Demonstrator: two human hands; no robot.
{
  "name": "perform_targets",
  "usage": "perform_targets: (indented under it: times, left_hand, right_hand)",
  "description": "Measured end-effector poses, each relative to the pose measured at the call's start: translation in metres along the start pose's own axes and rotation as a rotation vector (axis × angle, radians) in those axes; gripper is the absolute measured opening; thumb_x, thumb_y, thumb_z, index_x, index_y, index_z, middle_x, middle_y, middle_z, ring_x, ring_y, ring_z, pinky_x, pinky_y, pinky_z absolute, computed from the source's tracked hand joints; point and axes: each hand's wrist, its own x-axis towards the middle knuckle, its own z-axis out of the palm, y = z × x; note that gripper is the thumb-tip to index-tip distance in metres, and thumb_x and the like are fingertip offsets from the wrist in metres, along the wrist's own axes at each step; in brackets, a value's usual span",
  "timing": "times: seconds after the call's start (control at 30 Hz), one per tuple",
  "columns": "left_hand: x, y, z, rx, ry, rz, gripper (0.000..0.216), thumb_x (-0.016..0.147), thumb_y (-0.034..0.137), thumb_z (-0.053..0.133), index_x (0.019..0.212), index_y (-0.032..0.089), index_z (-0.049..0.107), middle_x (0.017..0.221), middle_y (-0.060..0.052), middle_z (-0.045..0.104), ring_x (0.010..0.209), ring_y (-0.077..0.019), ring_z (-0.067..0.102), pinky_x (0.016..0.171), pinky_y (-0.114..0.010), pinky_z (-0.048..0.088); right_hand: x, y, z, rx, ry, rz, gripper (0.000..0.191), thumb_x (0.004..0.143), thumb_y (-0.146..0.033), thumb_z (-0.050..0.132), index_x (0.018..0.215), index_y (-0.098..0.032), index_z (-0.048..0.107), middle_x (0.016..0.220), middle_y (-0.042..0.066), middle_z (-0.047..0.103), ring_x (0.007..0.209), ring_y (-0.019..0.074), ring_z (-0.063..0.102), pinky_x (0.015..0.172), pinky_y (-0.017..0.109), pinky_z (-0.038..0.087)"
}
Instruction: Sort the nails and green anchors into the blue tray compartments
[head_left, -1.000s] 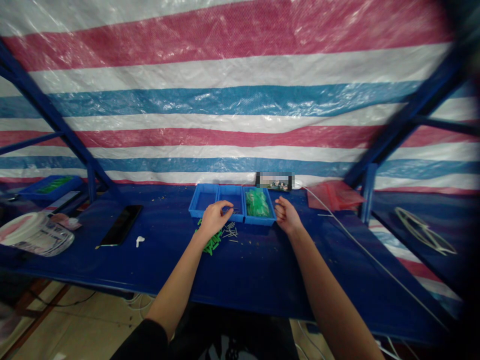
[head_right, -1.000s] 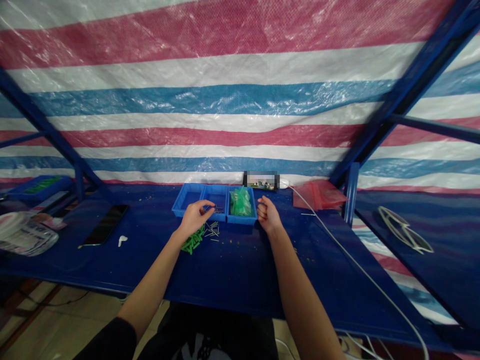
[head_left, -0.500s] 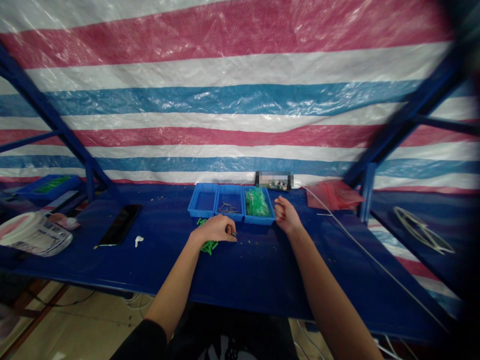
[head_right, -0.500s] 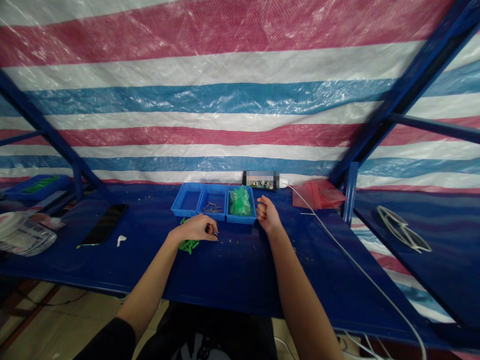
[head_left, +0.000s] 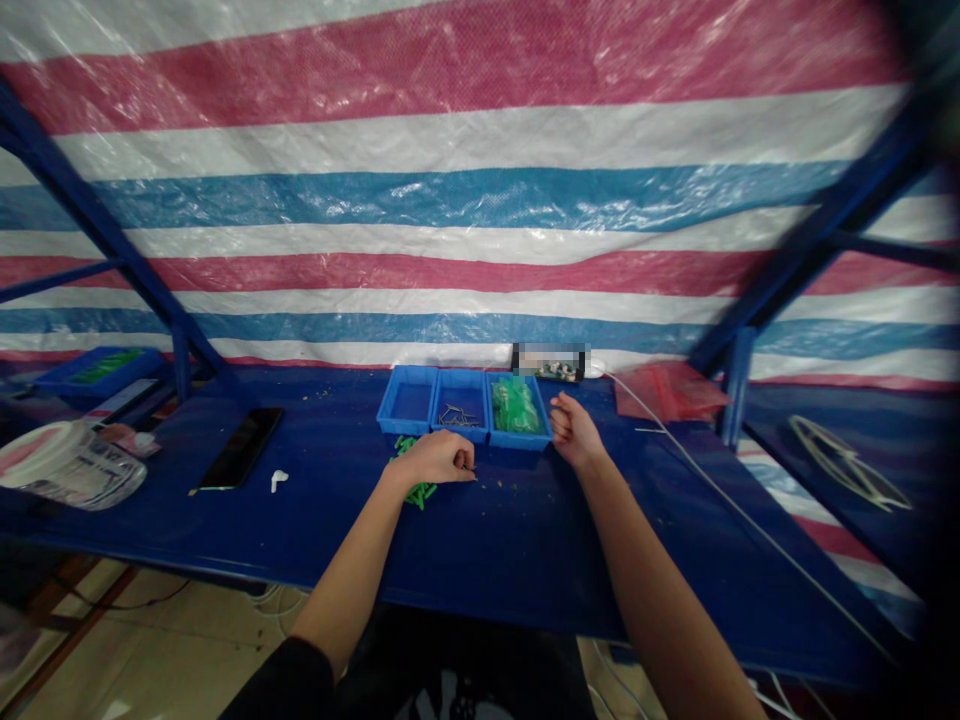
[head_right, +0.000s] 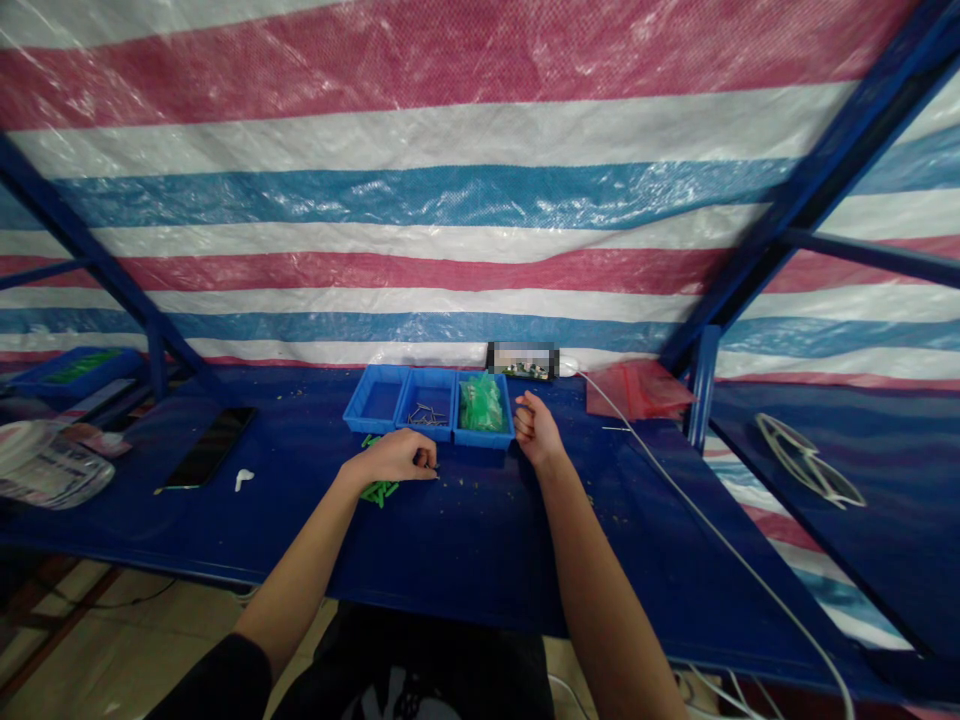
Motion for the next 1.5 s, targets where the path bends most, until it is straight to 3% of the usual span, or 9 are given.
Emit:
perform_targets:
  times: [0.3,0.73,0.93,1.07,1.3,1.5]
  left_hand:
    - [0.0,-0.001,0.001,-0.023,-0.066,0.054,0.016,0.067,0.029,0.066,0.077,0.018,0.07,0.063,0.001,0.062,0.057,-0.0111,0.055,0.051,-0.021,0.031]
    - [0.002,-0.002,0.004,-0.085,-0.063,0.095,0.015,0.072,0.028,0.062,0.08,0.016,0.068,0.062,0.001,0.057,0.054,-0.0092,0.05,0.049,-0.021,0.029]
    - [0.002,0.004,0.002,-0.295,0.036,0.173,0.015,0.077,0.027,0.059,0.083,0.015,0.063,0.077,-0.002,0.06,0.063,-0.0092,0.051,0.057,-0.02,0.038]
    - [0.003,0.007,-0.001,-0.437,0.087,0.161,0.014,0.079,0.027,0.058,0.085,0.014,0.061,0.077,-0.002,0.061,0.064,-0.0089,0.053,0.059,-0.02,0.04]
    - [0.006,0.006,-0.008,-0.648,0.412,0.028,0.02,0.076,0.032,0.062,0.084,0.013,0.063,0.076,-0.003,0.063,0.061,-0.0083,0.052,0.054,-0.02,0.039]
    - [0.011,-0.002,-0.011,-0.808,0.54,-0.06,0.022,0.073,0.03,0.063,0.087,0.013,0.065,0.079,-0.006,0.067,0.056,-0.0088,0.052,0.043,-0.018,0.034]
  right_hand:
    - [0.0,0.0,0.0,0.002,0.001,0.005,0.019,0.081,-0.034,0.051,0.07,-0.019,0.049,0.03,-0.012,0.021,0.024,0.0036,0.013,0.024,0.015,0.009]
    - [-0.001,-0.001,0.003,-0.002,0.026,0.012,0.02,0.084,-0.033,0.047,0.07,-0.019,0.049,0.03,-0.012,0.021,0.024,0.0039,0.012,0.024,0.015,0.009]
    - [0.0,0.0,0.002,-0.007,0.0,-0.002,0.019,0.082,-0.035,0.051,0.07,-0.019,0.049,0.03,-0.012,0.021,0.025,0.0039,0.012,0.024,0.014,0.01]
    - [-0.001,-0.001,0.002,-0.013,0.001,0.006,0.019,0.08,-0.035,0.052,0.07,-0.019,0.048,0.03,-0.012,0.021,0.024,0.0039,0.012,0.024,0.014,0.009]
    - [0.0,0.0,0.0,-0.022,-0.011,0.002,0.019,0.078,-0.037,0.055,0.071,-0.02,0.048,0.03,-0.013,0.021,0.024,0.004,0.013,0.024,0.015,0.01]
    - [0.0,0.0,-0.001,-0.061,-0.03,-0.027,0.021,0.076,-0.039,0.058,0.072,-0.02,0.049,0.03,-0.013,0.022,0.025,0.004,0.013,0.024,0.015,0.01]
